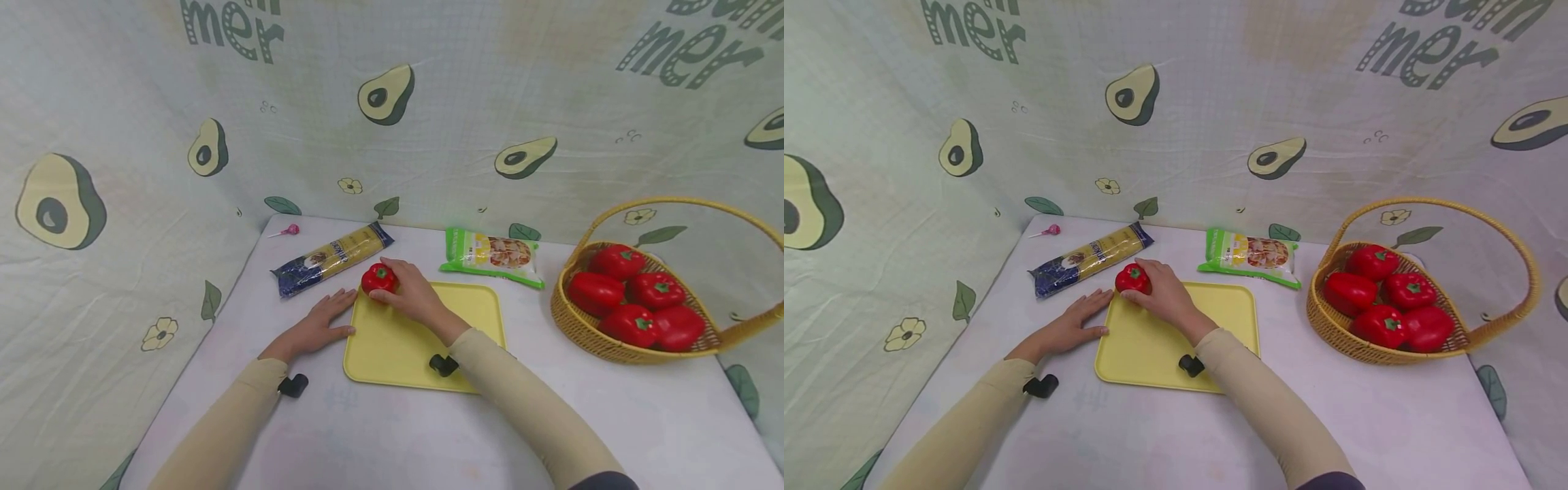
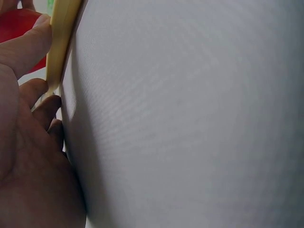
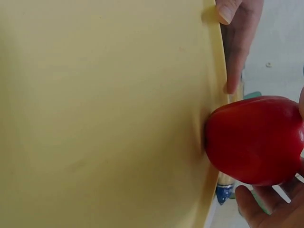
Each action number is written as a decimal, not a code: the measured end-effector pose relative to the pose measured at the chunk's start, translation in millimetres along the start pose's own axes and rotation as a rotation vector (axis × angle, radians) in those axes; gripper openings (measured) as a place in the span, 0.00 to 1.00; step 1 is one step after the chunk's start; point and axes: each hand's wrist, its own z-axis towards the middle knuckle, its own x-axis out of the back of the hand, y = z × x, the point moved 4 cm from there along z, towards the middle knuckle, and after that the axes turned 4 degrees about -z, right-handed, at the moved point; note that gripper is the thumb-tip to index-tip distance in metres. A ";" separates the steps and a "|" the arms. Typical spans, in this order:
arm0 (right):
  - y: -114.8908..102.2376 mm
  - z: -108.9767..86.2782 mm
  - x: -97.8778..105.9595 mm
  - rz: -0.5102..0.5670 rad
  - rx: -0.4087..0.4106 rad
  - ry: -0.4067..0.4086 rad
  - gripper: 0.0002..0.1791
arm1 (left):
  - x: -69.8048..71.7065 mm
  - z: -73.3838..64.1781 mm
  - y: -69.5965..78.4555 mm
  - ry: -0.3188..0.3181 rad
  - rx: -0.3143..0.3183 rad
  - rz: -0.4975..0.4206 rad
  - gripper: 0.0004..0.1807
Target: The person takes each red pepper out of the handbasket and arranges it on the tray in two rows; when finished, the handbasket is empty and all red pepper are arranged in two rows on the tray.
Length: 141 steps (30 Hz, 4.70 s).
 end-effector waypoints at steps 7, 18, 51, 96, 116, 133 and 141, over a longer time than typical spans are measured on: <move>1.4 -1.6 2.6 -0.004 0.016 0.033 0.45 | 1.0 -0.6 2.2 -0.004 0.009 0.009 0.45; 5.0 -6.5 6.1 0.001 0.033 0.054 0.46 | 0.1 -0.7 2.5 0.001 -0.026 0.001 0.45; 25.6 -36.9 16.5 0.035 0.009 0.071 0.45 | 1.3 -0.4 1.3 0.001 0.008 0.004 0.45; 54.8 -98.2 64.6 -0.018 -0.030 0.065 0.38 | 2.1 -1.4 3.1 0.007 -0.016 -0.001 0.46; 76.9 -128.0 81.7 -0.025 -0.049 0.140 0.36 | 1.2 0.3 2.1 0.003 -0.014 0.003 0.46; 96.4 -148.9 107.5 -0.045 -0.115 0.163 0.35 | 0.6 0.2 0.0 -0.008 0.002 0.008 0.46; 103.5 -160.0 129.6 -0.075 -0.123 0.237 0.34 | 0.7 0.3 0.0 -0.007 0.011 0.013 0.46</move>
